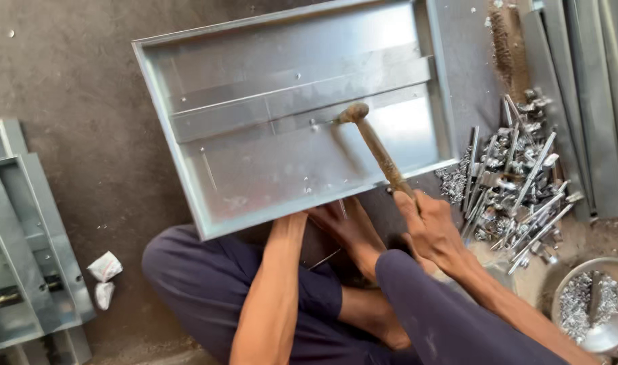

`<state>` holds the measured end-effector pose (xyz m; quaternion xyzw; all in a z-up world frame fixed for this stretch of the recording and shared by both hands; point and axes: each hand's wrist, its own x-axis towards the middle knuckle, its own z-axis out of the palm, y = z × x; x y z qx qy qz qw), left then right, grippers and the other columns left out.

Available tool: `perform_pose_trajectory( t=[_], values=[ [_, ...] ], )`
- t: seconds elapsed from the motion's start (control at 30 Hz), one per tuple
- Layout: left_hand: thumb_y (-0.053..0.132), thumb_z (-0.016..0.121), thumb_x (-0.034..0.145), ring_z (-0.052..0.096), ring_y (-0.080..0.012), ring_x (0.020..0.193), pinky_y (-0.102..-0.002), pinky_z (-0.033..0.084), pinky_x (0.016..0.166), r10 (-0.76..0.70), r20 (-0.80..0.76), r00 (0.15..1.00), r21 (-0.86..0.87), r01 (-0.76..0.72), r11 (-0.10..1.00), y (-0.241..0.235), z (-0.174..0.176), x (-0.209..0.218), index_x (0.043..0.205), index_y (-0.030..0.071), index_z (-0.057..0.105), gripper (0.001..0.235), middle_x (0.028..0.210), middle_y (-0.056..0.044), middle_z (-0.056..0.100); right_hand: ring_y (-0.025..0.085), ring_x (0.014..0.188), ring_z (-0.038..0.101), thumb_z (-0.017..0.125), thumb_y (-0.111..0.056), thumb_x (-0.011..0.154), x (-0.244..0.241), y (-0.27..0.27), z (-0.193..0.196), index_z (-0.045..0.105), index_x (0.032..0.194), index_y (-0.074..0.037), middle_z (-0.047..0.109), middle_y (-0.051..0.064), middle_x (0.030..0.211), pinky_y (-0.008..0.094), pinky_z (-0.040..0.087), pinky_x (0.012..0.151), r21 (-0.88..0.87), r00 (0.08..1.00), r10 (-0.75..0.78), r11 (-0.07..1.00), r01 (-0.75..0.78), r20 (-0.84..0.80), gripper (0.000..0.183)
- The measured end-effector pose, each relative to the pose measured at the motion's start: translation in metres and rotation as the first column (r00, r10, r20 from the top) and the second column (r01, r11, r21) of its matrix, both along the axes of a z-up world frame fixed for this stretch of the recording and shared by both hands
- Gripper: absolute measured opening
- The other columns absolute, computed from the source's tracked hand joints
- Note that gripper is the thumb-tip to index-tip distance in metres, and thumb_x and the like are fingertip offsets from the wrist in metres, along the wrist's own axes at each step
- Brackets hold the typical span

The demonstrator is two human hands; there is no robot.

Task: The person attaches metal hardware and handles to a metal sheet using a hammer and pins while sitting on the floor.

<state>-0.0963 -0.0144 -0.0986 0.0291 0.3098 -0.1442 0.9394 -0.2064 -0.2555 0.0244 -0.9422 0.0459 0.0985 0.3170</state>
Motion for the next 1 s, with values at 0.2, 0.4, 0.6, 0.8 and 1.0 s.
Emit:
perform_pose_trajectory(
  t=[0.2,0.4,0.6,0.8,1.0],
  values=[
    [0.053,0.047,0.088,0.058,-0.0292,0.119,-0.047,0.049,0.101,-0.037,0.012,0.999,-0.081,0.038,0.996,-0.001,-0.001,-0.025,0.130,0.009,0.059,0.062,0.129,-0.011,0.064,0.019,0.071,0.056,0.072,-0.049,0.079,0.033,-0.026,0.023,0.070,0.107,-0.007,0.056,0.002,0.070,0.040,0.048,0.067,-0.060,0.978,-0.009,0.998,0.022,0.209,0.050],
    [0.054,0.048,0.086,0.058,-0.0287,0.118,-0.046,0.049,0.101,-0.080,0.011,0.997,-0.238,0.080,0.968,-0.044,-0.007,-0.043,0.129,0.010,0.060,0.062,0.128,-0.010,0.064,0.015,0.091,0.060,0.087,-0.021,0.083,0.038,-0.078,0.017,0.061,0.085,-0.013,0.074,-0.004,0.087,0.037,0.051,0.089,-0.120,0.963,0.068,0.992,-0.037,0.263,0.028],
    [0.055,0.048,0.085,0.059,-0.0281,0.117,-0.046,0.049,0.100,-0.003,-0.016,1.000,-0.332,-0.003,0.943,-0.076,-0.013,-0.048,0.128,0.010,0.060,0.063,0.127,-0.010,0.064,0.010,0.077,0.065,0.086,-0.019,0.086,0.040,-0.106,0.000,0.060,0.085,-0.011,0.076,-0.001,0.090,0.030,0.053,0.073,-0.006,0.976,-0.055,0.998,0.057,0.209,0.027],
    [0.056,0.049,0.084,0.059,-0.0276,0.116,-0.046,0.049,0.099,0.032,0.012,0.999,-0.372,-0.026,0.928,-0.067,-0.010,-0.043,0.127,0.011,0.060,0.063,0.126,-0.009,0.065,0.005,0.072,0.067,0.083,-0.021,0.090,0.042,-0.105,-0.005,0.061,0.084,-0.012,0.076,0.000,0.090,0.022,0.056,0.061,0.040,0.975,-0.014,0.999,0.005,0.224,0.024],
    [0.053,0.062,0.080,0.047,-0.0346,0.128,-0.052,0.044,0.104,-0.563,-0.011,0.827,0.796,0.348,0.495,-0.058,0.038,-0.051,0.137,0.021,0.051,0.067,0.139,-0.015,0.049,0.007,0.066,0.060,0.087,-0.020,0.088,0.038,-0.108,-0.016,0.060,0.082,-0.009,0.075,0.002,0.086,0.025,0.049,0.056,-0.017,0.973,-0.024,0.999,0.029,0.230,0.029]
  ],
)
